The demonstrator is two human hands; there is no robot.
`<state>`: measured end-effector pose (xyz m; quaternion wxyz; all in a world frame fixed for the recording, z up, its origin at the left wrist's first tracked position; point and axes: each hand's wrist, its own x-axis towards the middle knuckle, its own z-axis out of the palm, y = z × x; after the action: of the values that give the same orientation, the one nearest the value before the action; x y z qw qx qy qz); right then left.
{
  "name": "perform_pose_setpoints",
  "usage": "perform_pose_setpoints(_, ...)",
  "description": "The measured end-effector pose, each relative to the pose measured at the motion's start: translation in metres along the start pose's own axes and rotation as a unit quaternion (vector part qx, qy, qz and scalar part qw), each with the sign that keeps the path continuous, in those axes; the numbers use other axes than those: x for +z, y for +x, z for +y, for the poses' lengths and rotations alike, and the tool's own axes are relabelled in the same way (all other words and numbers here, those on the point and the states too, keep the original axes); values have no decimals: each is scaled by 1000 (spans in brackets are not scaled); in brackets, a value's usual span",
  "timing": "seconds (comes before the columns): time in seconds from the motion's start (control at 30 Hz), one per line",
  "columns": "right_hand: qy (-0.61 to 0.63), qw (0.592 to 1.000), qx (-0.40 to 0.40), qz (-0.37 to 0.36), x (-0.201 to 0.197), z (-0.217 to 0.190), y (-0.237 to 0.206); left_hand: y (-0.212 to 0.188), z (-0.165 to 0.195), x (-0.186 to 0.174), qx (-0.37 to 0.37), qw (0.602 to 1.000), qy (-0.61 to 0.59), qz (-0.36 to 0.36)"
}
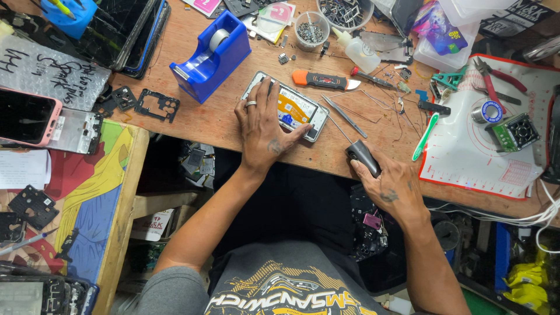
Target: The person uses a screwdriver to remove screws from the back of a disassembled mobile phone. They carefully unscrew multiple fasteners around the phone's frame and set them aside on the workbench.
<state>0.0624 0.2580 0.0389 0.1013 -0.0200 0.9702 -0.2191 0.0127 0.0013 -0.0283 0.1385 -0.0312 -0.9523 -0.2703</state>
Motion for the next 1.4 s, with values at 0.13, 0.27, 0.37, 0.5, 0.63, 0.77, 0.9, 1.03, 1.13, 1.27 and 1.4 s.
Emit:
perform_pose_setpoints(0.13,-3,1000,15,-7,-1,-1,-1,0,0,0,3,1000,1,4)
perform_pose_setpoints(0.27,-5,1000,19,-12,-2,-1,-1,1,0,-1,3,1000,-1,2)
perform_pose_setpoints(0.37,-8,1000,7,-7,-2,0,-1,0,-1,-1,5,1000,-1,2)
perform_pose_setpoints(0.5,-6,1000,-1,-5,-2,1,-3,1,-2,-1,10,1000,3,5)
perform_pose_setpoints(0.63,1,1000,-5,-5,-3,1,-4,0,-2,0,9,1000,-2,5)
perform_pose_setpoints(0.77,0,1000,13,-11,-3,1,-3,0,-2,-1,7,1000,-1,1)
perform_pose_setpoints(0.9,2,1000,6,-5,-4,2,-4,1,-2,-1,5,1000,-3,-1)
perform_pose_setpoints(1.03,6,1000,5,-4,-4,3,-5,1,-1,-2,3,1000,-3,-1)
perform_pose_setpoints(1.13,10,1000,3,-3,-5,4,-6,1,-1,-2,3,1000,-2,-1)
perform_pose_setpoints(1.27,9,1000,9,-3,-5,4,-7,1,-1,-3,3,1000,1,2)
perform_pose_setpoints(1.4,9,1000,14,-3,-5,5,-8,1,-1,-3,2,1000,1,-1)
